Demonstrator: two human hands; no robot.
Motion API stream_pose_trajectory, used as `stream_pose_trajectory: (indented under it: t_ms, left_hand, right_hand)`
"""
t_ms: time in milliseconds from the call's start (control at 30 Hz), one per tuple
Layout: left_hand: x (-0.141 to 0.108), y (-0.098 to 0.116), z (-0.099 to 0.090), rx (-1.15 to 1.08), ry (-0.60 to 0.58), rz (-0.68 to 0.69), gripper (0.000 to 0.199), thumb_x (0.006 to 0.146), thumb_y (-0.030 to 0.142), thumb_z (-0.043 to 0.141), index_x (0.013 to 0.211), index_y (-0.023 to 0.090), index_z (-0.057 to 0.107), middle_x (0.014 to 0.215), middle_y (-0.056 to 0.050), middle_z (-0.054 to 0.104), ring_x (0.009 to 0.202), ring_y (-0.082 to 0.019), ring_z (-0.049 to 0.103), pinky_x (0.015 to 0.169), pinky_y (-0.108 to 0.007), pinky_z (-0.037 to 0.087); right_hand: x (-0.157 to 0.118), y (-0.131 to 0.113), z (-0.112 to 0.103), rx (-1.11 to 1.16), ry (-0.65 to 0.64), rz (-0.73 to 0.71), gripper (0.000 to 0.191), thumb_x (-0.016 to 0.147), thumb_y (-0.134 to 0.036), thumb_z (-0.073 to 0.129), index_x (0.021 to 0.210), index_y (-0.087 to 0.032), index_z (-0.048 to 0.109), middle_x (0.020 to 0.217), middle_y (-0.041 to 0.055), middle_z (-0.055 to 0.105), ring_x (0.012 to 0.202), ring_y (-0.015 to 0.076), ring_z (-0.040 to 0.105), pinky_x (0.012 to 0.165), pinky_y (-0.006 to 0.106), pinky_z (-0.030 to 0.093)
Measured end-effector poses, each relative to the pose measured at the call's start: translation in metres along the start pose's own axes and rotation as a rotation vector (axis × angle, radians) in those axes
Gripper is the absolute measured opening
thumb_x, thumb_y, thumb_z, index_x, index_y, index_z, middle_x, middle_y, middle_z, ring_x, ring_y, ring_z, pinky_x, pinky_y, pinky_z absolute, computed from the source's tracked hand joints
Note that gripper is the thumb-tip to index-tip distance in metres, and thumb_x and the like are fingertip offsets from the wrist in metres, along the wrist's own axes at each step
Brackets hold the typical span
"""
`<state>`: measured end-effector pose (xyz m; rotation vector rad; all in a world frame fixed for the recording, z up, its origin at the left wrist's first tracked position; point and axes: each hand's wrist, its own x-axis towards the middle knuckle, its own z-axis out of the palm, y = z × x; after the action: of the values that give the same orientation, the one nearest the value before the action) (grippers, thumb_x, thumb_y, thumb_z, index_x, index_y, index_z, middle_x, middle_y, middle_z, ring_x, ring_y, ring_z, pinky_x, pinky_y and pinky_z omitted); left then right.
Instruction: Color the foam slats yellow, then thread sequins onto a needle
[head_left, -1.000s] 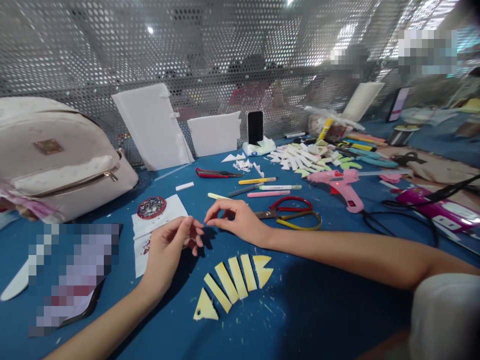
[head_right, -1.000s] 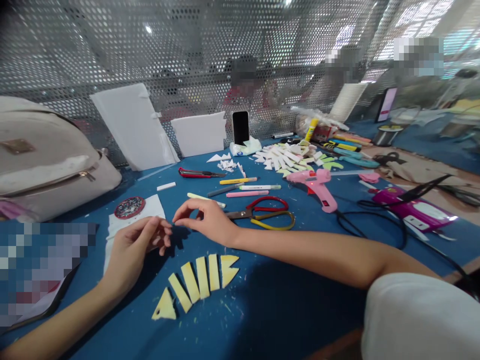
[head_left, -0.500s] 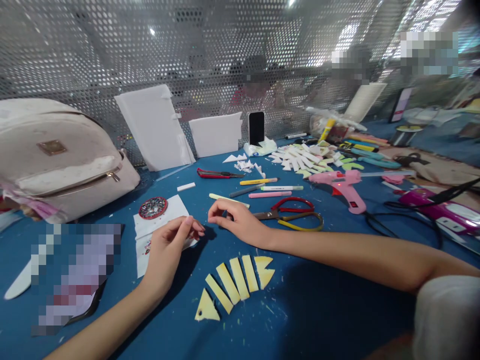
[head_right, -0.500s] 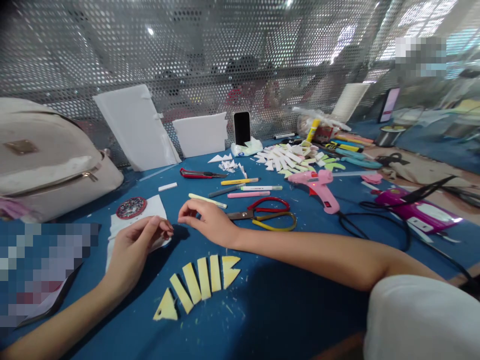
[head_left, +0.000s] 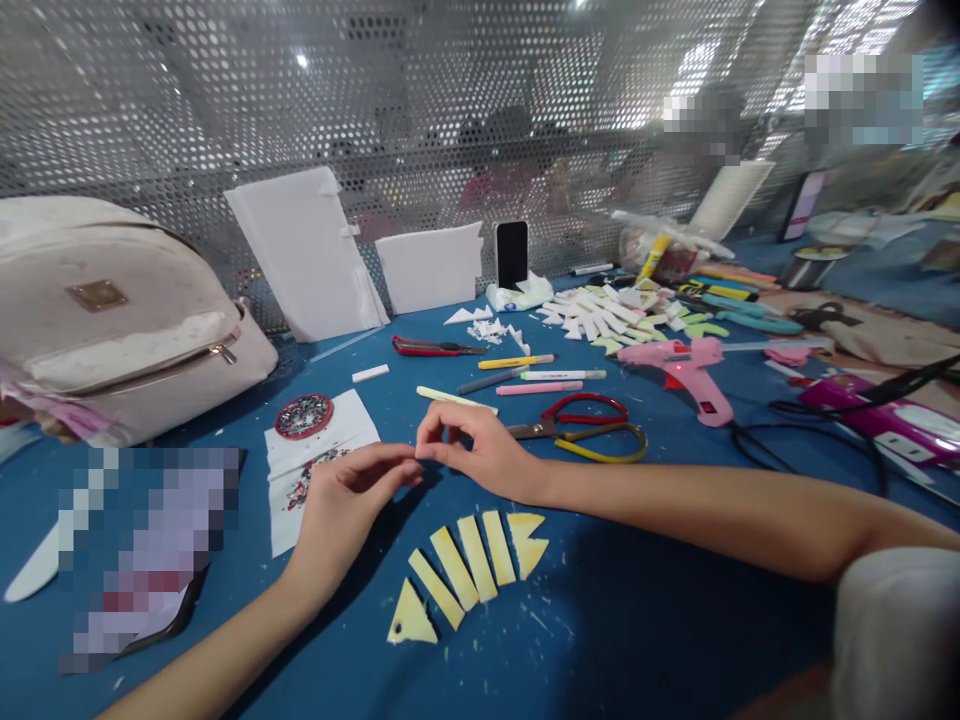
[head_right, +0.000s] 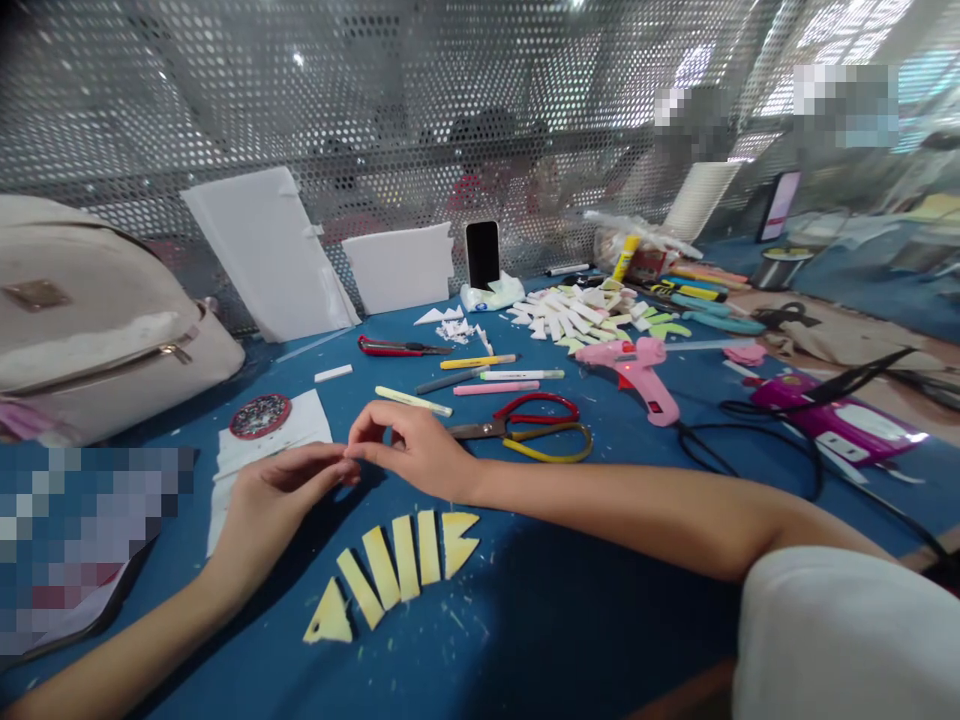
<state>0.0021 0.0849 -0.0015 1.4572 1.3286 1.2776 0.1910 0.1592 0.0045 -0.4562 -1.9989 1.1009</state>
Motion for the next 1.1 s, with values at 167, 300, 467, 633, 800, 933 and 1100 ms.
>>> stream_pose_trajectory:
  t_ms: [167, 300, 467, 633, 800, 933, 1100]
  left_hand:
    - [-0.004, 0.007, 0.002, 0.033, -0.115, 0.057, 0.006, 0.077, 0.022, 0.080, 0.074, 0.026, 0.084, 0.073, -0.002, 0.080, 0.067, -0.017, 0.073, 0.067, -0.023, 0.059]
    - [-0.001, 0.007, 0.000, -0.041, -0.135, 0.040, 0.008, 0.081, 0.024, 0.077, 0.075, 0.024, 0.082, 0.068, -0.002, 0.077, 0.061, -0.015, 0.071, 0.063, -0.023, 0.059]
    - [0.002, 0.001, -0.004, -0.131, -0.103, -0.017, 0.008, 0.083, 0.025, 0.076, 0.078, 0.022, 0.081, 0.067, -0.001, 0.076, 0.062, -0.014, 0.070, 0.065, -0.022, 0.059]
    - [0.004, -0.004, -0.005, -0.194, -0.091, -0.073, 0.008, 0.084, 0.027, 0.078, 0.080, 0.021, 0.081, 0.069, -0.001, 0.076, 0.062, -0.013, 0.070, 0.066, -0.021, 0.059]
    - [0.005, -0.007, -0.004, -0.249, -0.064, -0.114, 0.011, 0.081, 0.030, 0.081, 0.080, 0.020, 0.080, 0.070, -0.002, 0.077, 0.060, -0.013, 0.070, 0.062, -0.022, 0.059]
    - [0.005, -0.007, -0.005, -0.271, 0.003, -0.138, 0.013, 0.081, 0.032, 0.082, 0.083, 0.019, 0.079, 0.074, -0.004, 0.079, 0.057, -0.012, 0.068, 0.056, -0.019, 0.056]
    - [0.006, -0.004, -0.006, -0.289, 0.060, -0.145, 0.017, 0.079, 0.032, 0.085, 0.080, 0.017, 0.078, 0.070, -0.005, 0.078, 0.054, -0.009, 0.064, 0.055, -0.016, 0.053]
  right_hand:
    - [-0.002, -0.003, 0.000, 0.027, -0.042, -0.033, 0.028, 0.099, -0.043, 0.060, 0.088, -0.018, 0.066, 0.087, 0.0020, 0.064, 0.080, 0.0140, 0.059, 0.065, 0.024, 0.043]
    - [0.000, -0.001, 0.001, 0.098, 0.058, -0.005, 0.024, 0.107, -0.035, 0.045, 0.112, -0.020, 0.063, 0.107, 0.0057, 0.065, 0.099, 0.0167, 0.063, 0.083, 0.029, 0.050]
    - [0.003, 0.002, 0.000, -0.029, -0.011, -0.020, 0.015, 0.102, -0.025, 0.055, 0.109, -0.021, 0.067, 0.108, 0.0044, 0.067, 0.102, 0.0175, 0.062, 0.083, 0.028, 0.048]
    - [0.003, 0.002, 0.000, -0.049, 0.007, -0.027, 0.006, 0.096, -0.020, 0.066, 0.097, -0.018, 0.072, 0.095, 0.0011, 0.069, 0.088, 0.0138, 0.063, 0.073, 0.024, 0.045]
    - [0.003, 0.004, 0.001, -0.015, 0.052, 0.055, 0.008, 0.092, -0.020, 0.070, 0.085, -0.017, 0.071, 0.088, 0.0003, 0.070, 0.083, 0.0131, 0.063, 0.069, 0.023, 0.045]
    - [0.002, 0.003, 0.001, -0.013, 0.045, 0.063, 0.011, 0.093, -0.025, 0.069, 0.085, -0.017, 0.070, 0.087, 0.0009, 0.069, 0.081, 0.0130, 0.062, 0.067, 0.023, 0.045]
    - [0.001, 0.001, 0.001, -0.038, -0.008, 0.021, 0.012, 0.092, -0.027, 0.071, 0.086, -0.017, 0.071, 0.084, 0.0010, 0.066, 0.074, 0.0112, 0.058, 0.058, 0.020, 0.041]
